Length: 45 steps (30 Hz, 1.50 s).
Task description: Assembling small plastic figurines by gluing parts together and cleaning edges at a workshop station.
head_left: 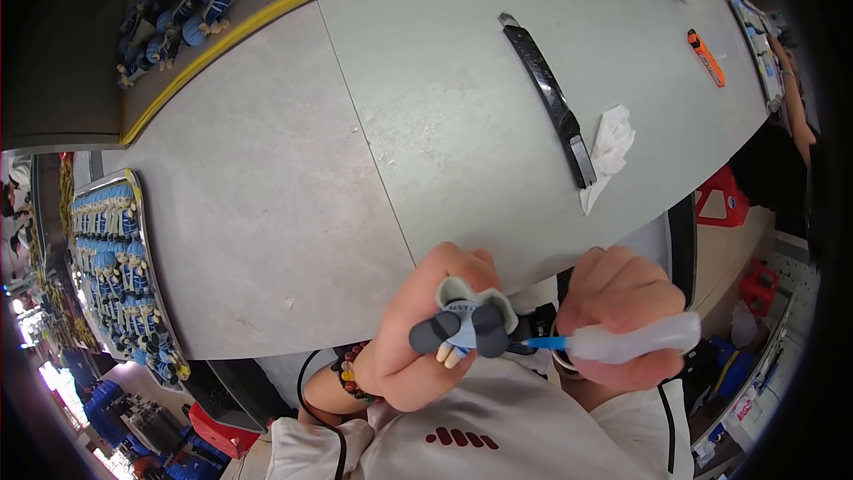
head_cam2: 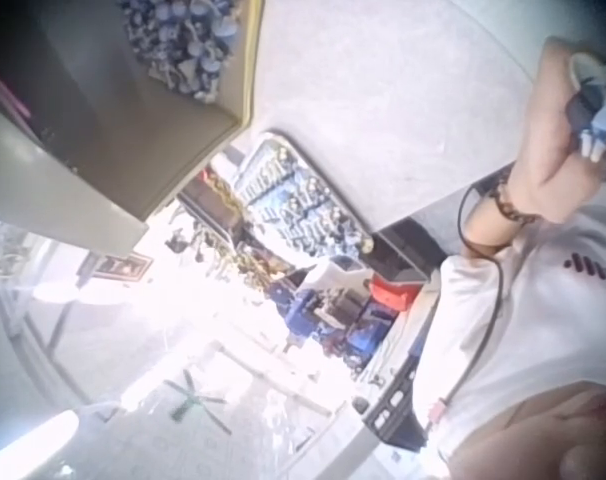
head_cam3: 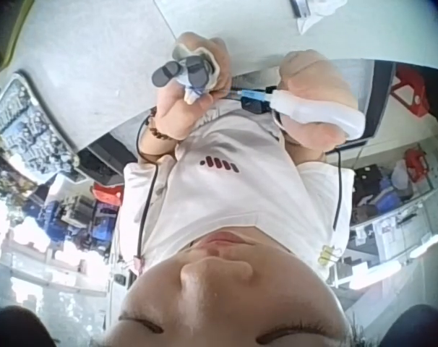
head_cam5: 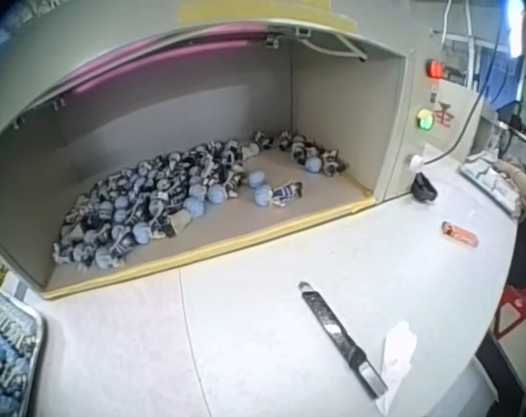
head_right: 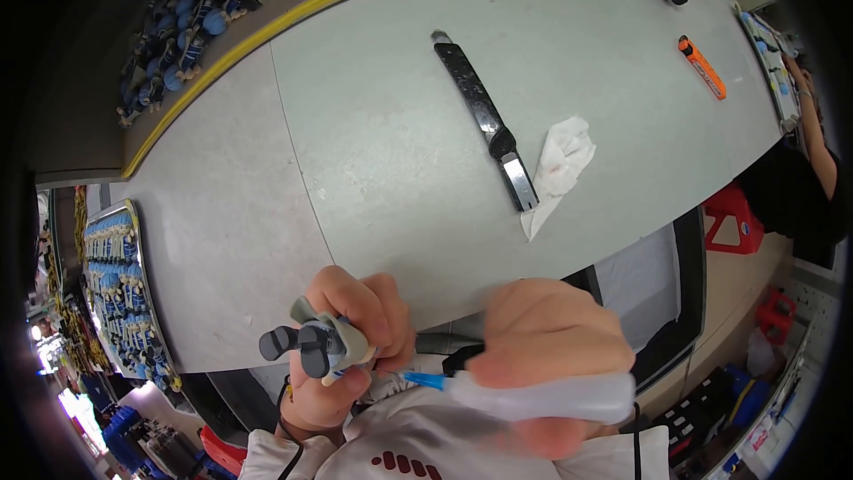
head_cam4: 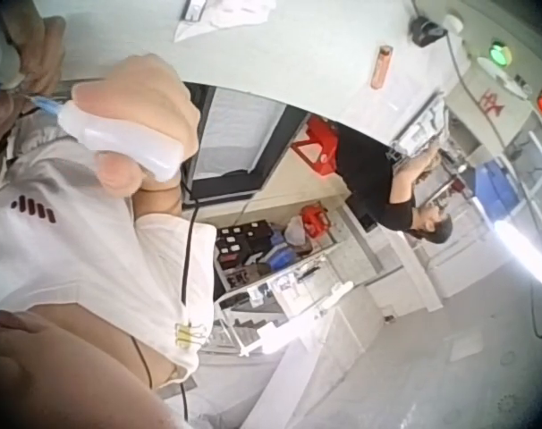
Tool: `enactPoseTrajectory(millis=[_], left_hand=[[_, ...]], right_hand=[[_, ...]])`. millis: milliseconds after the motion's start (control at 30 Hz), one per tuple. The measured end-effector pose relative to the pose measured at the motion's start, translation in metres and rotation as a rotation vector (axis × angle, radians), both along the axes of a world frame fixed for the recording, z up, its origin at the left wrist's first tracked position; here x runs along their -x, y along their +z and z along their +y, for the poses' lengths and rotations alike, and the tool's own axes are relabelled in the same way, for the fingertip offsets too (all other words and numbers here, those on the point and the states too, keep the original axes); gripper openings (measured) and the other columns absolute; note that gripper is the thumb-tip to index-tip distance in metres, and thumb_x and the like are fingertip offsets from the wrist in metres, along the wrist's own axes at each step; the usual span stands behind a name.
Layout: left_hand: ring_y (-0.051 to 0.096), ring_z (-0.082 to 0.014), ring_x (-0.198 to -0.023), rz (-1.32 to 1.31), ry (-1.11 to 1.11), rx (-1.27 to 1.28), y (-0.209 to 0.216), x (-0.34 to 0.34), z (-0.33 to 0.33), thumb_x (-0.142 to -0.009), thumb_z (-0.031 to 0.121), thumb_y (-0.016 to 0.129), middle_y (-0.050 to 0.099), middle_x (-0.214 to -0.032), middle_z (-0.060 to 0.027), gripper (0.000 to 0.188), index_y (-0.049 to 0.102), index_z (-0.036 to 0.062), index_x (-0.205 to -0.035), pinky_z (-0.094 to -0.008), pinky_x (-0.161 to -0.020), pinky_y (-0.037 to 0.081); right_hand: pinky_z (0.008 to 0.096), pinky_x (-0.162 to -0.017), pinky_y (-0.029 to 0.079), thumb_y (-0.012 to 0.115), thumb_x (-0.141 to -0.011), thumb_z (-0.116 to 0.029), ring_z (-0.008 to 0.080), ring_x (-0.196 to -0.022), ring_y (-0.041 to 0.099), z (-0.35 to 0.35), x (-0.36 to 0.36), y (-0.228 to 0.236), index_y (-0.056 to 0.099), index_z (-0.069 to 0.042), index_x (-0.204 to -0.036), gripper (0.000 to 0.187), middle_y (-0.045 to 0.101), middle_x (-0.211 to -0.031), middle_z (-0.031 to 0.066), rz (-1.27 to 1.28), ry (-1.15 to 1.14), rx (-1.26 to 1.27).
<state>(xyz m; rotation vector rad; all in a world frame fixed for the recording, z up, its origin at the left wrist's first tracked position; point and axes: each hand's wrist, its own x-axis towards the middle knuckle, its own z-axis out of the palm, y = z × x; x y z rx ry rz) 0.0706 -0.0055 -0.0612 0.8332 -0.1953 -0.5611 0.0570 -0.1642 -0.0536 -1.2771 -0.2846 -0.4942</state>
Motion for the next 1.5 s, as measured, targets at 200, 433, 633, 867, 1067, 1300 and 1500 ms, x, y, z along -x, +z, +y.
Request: enactPoseTrajectory(millis=[200,433,633,867,1067,1300,1500], left_hand=[[0.036,-0.0152,-0.066,0.008,0.01,-0.003,0.001,0.001,0.0,-0.062,0.0,0.04,0.043,-0.08,-0.0079,0.027,0.039,-0.0004,-0.089,-0.0262,-0.058,0.03],[0.036,-0.0091,-0.048,-0.036,0.082,-0.105,0.004,0.001,-0.007,-0.069,0.015,0.059,0.04,-0.066,-0.0055,0.028,0.041,-0.0001,-0.084,-0.0205,-0.041,0.03],[0.041,-0.0094,-0.047,-0.147,0.098,-0.161,0.003,0.006,-0.005,-0.075,0.015,0.056,0.041,-0.062,-0.0052,0.027,0.042,-0.004,-0.086,-0.0212,-0.04,0.032],[0.043,-0.0105,-0.046,-0.274,0.018,-0.126,-0.003,-0.001,-0.005,-0.063,0.012,0.07,0.044,-0.064,-0.0072,0.039,0.041,-0.0013,-0.084,-0.0202,-0.039,0.031],[0.05,-0.017,-0.066,-0.236,-0.046,-0.214,0.002,0.001,0.002,-0.06,0.016,0.074,0.052,-0.08,-0.0079,0.04,0.048,0.003,-0.087,-0.0259,-0.055,0.039],[0.046,-0.0123,-0.048,-0.244,0.008,-0.204,0.005,-0.001,-0.003,-0.062,-0.003,0.063,0.048,-0.059,-0.0092,0.024,0.044,-0.0004,-0.076,-0.0217,-0.041,0.033],[0.047,-0.0126,-0.049,-0.243,-0.013,-0.223,0.007,-0.003,-0.001,-0.06,-0.003,0.063,0.048,-0.06,-0.0084,0.024,0.045,-0.0006,-0.076,-0.0216,-0.044,0.034]], right_hand=[[0.024,-0.039,0.03,0.037,-0.08,-0.05,0.0142,-0.047,0.042,-0.002,-0.002,0.005,0.045,-0.005,-0.072,0.047,0.045,-0.059,0.0057,-0.058,-0.084,-0.207],[0.0228,-0.043,0.028,0.035,-0.081,-0.05,0.0133,-0.049,0.041,-0.011,-0.005,0.005,0.047,-0.006,-0.073,0.046,0.042,-0.057,0.005,-0.061,-0.068,-0.315],[0.0236,-0.046,0.025,0.035,-0.083,-0.041,0.0119,-0.048,0.035,-0.015,-0.005,0.005,0.05,-0.004,-0.077,0.04,0.037,-0.056,0.0038,-0.041,-0.036,-0.333],[0.0226,-0.043,0.028,0.036,-0.083,-0.046,0.0129,-0.049,0.04,-0.017,-0.001,0.002,0.048,-0.006,-0.074,0.043,0.042,-0.058,0.0047,-0.019,-0.076,-0.327],[0.0225,-0.043,0.028,0.035,-0.082,-0.047,0.0126,-0.049,0.039,-0.015,-0.003,0.002,0.048,-0.006,-0.074,0.043,0.042,-0.058,0.0041,-0.018,-0.074,-0.317],[0.0235,-0.046,0.025,0.037,-0.082,-0.041,0.0114,-0.047,0.035,-0.013,-0.005,0.003,0.047,-0.006,-0.073,0.038,0.037,-0.054,0.0033,-0.007,-0.049,-0.323],[0.022,-0.044,0.027,0.036,-0.082,-0.048,0.0117,-0.049,0.04,-0.013,-0.002,0.003,0.047,-0.007,-0.072,0.042,0.042,-0.059,0.0039,-0.009,-0.058,-0.323]])
